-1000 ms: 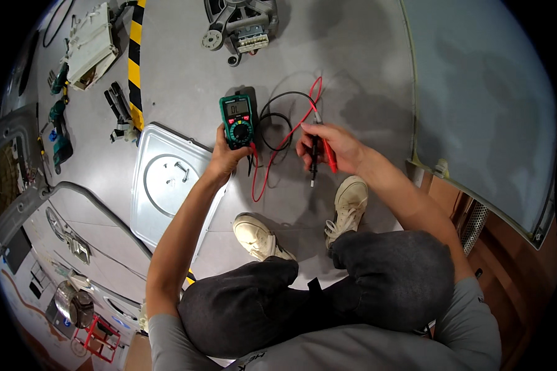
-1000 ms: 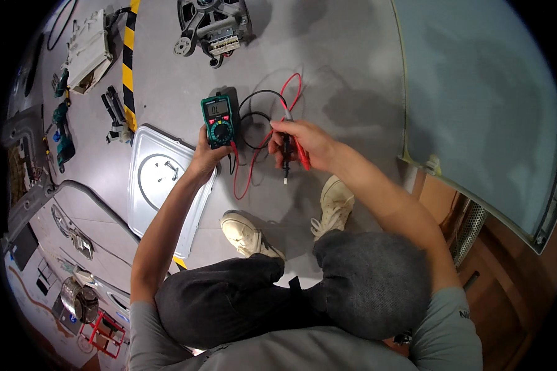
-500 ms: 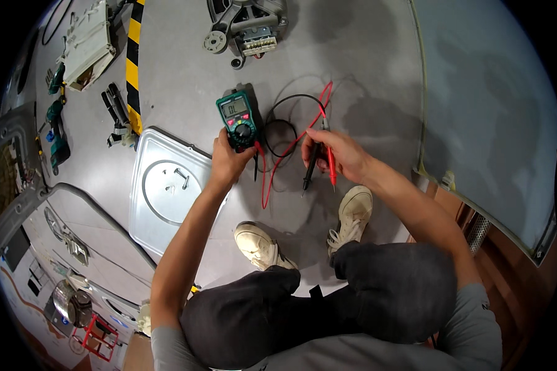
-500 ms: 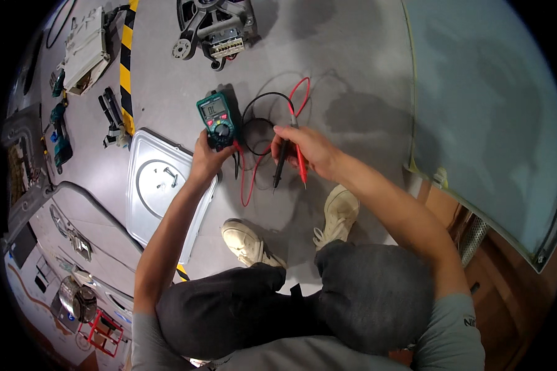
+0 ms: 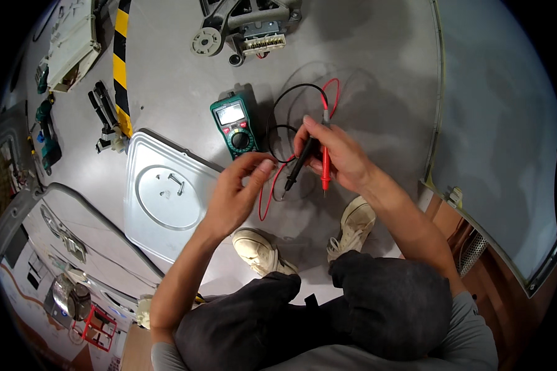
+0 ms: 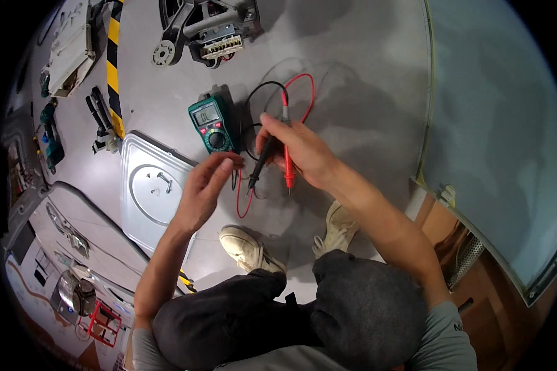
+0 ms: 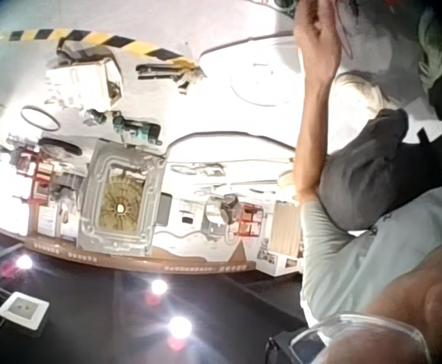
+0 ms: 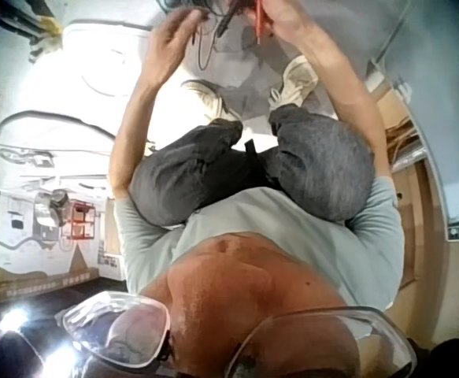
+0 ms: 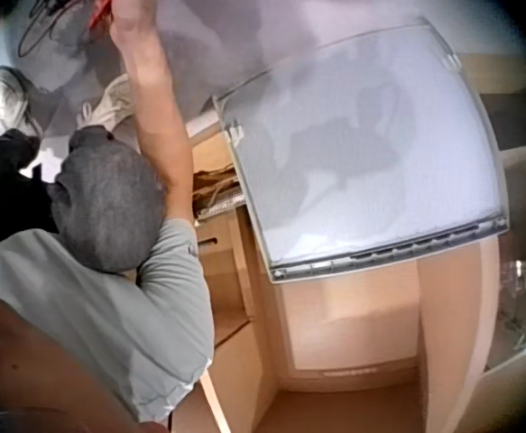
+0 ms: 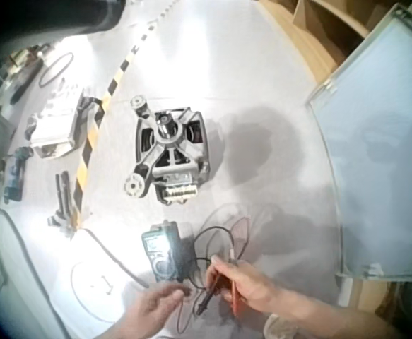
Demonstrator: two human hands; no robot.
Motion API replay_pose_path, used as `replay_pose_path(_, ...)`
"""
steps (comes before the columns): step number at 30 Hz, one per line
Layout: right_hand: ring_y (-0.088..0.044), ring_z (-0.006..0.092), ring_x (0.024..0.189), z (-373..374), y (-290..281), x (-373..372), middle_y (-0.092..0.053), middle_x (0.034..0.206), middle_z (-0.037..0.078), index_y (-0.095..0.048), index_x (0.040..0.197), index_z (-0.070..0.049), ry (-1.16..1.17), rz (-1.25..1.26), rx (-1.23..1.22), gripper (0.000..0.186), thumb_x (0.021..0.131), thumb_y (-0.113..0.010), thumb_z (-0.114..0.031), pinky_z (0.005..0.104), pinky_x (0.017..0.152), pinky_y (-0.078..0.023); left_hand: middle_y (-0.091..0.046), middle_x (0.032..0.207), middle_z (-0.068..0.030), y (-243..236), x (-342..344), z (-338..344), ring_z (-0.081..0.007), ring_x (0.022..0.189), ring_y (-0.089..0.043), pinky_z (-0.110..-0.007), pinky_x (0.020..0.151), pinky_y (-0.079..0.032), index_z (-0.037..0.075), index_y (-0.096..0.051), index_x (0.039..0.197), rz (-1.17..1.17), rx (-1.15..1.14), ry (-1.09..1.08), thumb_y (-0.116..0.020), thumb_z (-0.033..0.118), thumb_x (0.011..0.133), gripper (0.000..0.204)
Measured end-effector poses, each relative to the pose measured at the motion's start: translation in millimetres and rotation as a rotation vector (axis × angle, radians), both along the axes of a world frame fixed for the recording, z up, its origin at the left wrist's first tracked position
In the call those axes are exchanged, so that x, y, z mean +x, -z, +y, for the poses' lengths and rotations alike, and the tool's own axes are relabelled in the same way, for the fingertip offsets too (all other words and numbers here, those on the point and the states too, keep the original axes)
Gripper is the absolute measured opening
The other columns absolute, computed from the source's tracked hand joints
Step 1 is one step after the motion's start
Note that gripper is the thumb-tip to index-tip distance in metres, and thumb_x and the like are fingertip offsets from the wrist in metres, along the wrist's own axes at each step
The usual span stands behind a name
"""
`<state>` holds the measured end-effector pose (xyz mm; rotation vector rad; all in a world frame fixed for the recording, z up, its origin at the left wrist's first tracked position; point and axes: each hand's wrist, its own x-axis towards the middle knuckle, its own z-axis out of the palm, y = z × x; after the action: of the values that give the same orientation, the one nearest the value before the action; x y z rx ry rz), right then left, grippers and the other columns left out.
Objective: The person tests a washing machine motor with a multimeter by touching the probes to the motor's electrical terminals and adjusting the multimeter dial.
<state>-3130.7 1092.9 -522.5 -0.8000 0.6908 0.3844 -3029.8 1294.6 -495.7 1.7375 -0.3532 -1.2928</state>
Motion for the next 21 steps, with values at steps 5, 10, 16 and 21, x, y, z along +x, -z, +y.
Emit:
replay_pose_path(5, -0.049, 0.0063, 0.054, 3.5, -14.6, 14.2, -0.056, 0.068, 0.001, -0.062, 0.082, -0.005, -0.076, -0.022, -0.075, 0.051, 0.100, -0.045, -0.050, 0.0214, 0.048, -0.037, -0.064, 0.083, -0.0067, -12.7, -6.8, -24.4, -0.0124, 0.073, -0.056, -0.029, 0.068, -0.045, -0.001, -0.063, 0.108, -0.027, -0.053, 0.084, -0.061, 0.024, 0.096, 0.028)
replay_pose_path(10, -0.051, 0.0080, 0.056, -9.8, -21.9, 4.6, -0.055, 0.066, 0.001, -0.065, 0.082, -0.005, -0.196, -0.025, -0.121, 0.061, 0.098, -0.042, -0.059, 0.0232, 0.048, -0.038, -0.063, 0.081, -0.0030, -16.0, -1.8, -31.5, -0.0093, 0.077, -0.059, -0.025, 0.069, -0.047, -0.001, -0.060, 0.108, 0.130, 0.045, 0.147, -0.064, 0.021, 0.095, 0.025)
replay_pose_path(16, -0.040, 0.0073, 0.046, -41.3, -32.9, -4.7, -0.050, 0.057, 0.001, -0.064, 0.069, -0.003, -0.362, -0.098, -0.216, 0.073, 0.098, -0.034, -0.063, 0.0221, 0.044, -0.031, -0.060, 0.078, -0.0011, -22.8, -5.7, -20.8, -0.0095, 0.079, -0.061, -0.025, 0.072, -0.047, 0.007, -0.043, 0.125, 0.366, -0.094, -0.140, -0.068, 0.010, 0.091, 0.042)
replay_pose_path(21, -0.035, 0.0056, 0.044, -33.4, -37.8, -12.5, -0.047, 0.055, -0.001, -0.063, 0.077, -0.003, -0.246, -0.058, -0.039, 0.062, 0.100, -0.040, -0.057, 0.0217, 0.042, -0.027, -0.062, 0.083, -0.0014, -30.4, -3.7, -14.1, -0.0106, 0.083, -0.061, -0.025, 0.079, -0.047, 0.005, -0.051, 0.122, 0.371, -0.163, -0.133, -0.067, 0.012, 0.092, 0.035)
